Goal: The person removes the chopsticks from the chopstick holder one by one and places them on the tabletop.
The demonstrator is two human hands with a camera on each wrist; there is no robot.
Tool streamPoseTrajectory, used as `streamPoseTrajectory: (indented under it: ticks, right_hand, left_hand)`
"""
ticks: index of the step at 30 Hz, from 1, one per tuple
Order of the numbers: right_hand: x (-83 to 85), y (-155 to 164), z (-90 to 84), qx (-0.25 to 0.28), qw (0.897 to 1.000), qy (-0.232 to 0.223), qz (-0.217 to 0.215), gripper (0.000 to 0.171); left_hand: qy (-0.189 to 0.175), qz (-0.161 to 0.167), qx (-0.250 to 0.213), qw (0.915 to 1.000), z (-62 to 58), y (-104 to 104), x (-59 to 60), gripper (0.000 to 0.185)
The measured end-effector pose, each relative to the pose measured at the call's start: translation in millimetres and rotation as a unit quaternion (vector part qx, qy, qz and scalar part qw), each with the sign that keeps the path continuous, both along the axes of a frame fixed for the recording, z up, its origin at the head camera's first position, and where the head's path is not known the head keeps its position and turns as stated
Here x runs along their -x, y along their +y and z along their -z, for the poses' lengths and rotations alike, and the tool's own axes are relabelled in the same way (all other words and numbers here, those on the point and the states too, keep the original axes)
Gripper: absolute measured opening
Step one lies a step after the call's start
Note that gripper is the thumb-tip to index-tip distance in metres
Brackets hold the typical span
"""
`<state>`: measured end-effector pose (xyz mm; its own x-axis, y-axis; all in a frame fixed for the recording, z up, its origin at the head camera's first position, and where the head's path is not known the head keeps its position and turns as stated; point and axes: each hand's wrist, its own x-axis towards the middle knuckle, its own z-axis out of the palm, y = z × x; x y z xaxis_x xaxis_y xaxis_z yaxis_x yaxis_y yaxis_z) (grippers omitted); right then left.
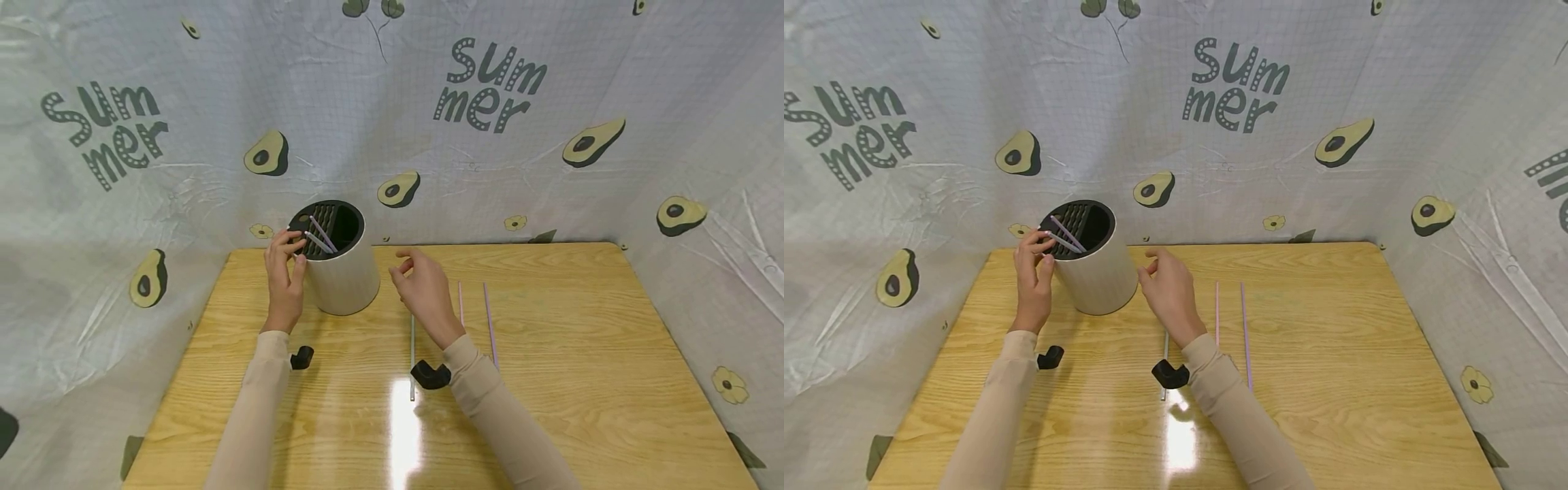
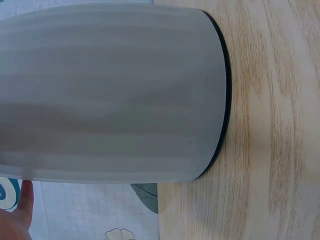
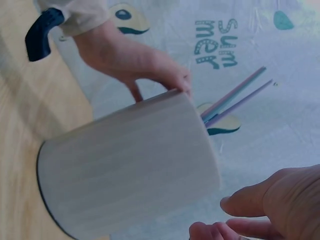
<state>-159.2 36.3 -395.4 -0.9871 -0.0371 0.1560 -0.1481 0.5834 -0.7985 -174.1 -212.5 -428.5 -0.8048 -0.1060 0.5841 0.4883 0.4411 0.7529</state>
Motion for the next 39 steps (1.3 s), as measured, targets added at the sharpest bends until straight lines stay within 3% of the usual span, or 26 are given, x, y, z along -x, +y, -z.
streamPoseTrajectory:
  ticks: [7,16,26,32,39]
  right_hand:
    - [3.1,-7.3,-15.6,0.074,0.994,0.037,-0.07,0.033]
    - [14.4,-14.8,-16.2,0.122,0.967,0.114,-0.191,0.036]
    - [37.8,-23.6,-15.5,0.131,0.939,0.2,-0.246,0.039]
    - [50.8,-30.0,-10.0,0.175,0.918,0.21,-0.289,0.044]
    - [58.0,-44.8,-8.1,0.177,0.914,0.191,-0.31,0.045]
  left_hand:
    - [-0.002,-0.003,0.001,1.0,-0.2,1.4,-0.5,0.032]
    - [-0.003,-0.001,0.004,1.0,-0.9,2.8,-0.1,0.032]
    - [0.012,0.0,-0.001,0.9999,1.7,1.7,2.2,0.031]
    - [0.013,0.003,0.002,0.9999,3.1,0.9,3.4,0.032]
    - [0.016,0.0,0.002,0.9999,3.2,1.0,2.5,0.032]
